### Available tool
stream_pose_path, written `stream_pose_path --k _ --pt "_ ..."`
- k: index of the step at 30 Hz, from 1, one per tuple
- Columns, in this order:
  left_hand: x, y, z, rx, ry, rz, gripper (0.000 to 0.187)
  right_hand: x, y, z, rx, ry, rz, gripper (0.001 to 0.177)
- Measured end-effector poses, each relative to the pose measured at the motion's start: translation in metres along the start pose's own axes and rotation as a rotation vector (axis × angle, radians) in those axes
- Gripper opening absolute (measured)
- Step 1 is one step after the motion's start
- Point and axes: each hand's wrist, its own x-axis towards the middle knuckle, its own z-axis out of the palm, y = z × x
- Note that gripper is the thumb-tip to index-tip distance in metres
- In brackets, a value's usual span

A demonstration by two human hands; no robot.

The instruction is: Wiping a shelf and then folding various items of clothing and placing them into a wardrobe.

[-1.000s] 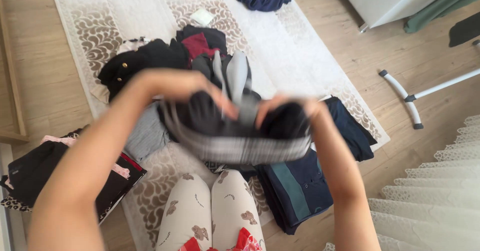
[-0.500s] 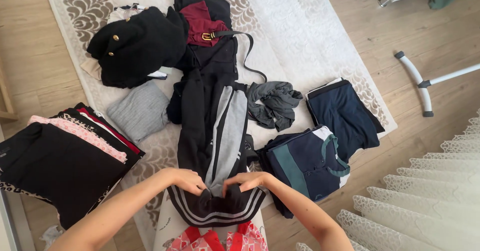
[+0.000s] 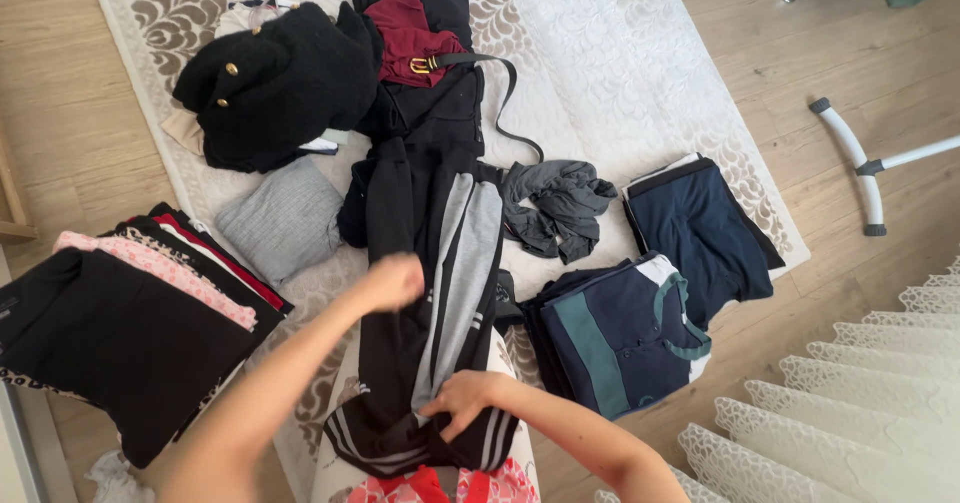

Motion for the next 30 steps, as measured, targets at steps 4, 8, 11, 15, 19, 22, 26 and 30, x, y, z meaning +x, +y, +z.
stream_pose_path --k 4,8,11,15,19,22,26,30 --pt "0.065 0.011 -0.026 0.085 0.86 -0.188 0.046 -0.001 -0.007 -0.011 0.032 0.038 -0.021 0.071" --pt "0.106 0.001 -0.012 0.152 0.896 -0.457 0.074 0.001 -0.009 -0.01 0.055 0.097 -0.04 0.067" --pt "0.128 -0.039 0.004 0.287 0.888 -0.538 0.061 -0.001 -0.018 -0.016 0.067 0.136 -0.003 0.065" --pt "0.112 -0.04 0.002 0.4 0.877 -0.327 0.019 0.006 -0.016 -0.015 0.1 0.111 -0.04 0.054" --pt "0.099 -0.037 0.023 0.343 1.018 0.354 0.018 0.01 -0.01 -0.007 0.168 0.163 -0.097 0.055" --pt "0.077 -0.004 0.022 0.396 0.716 -0.087 0.029 0.012 -0.004 -0.008 0.229 0.145 -0.109 0.054" --pt "0.069 0.009 0.022 0.456 0.611 -0.086 0.043 0.014 0.007 -0.005 0.313 0.169 -0.13 0.052" --pt "0.084 -0.012 0.023 0.545 0.579 0.148 0.062 0.01 0.043 0.0 0.587 0.167 -0.224 0.05"
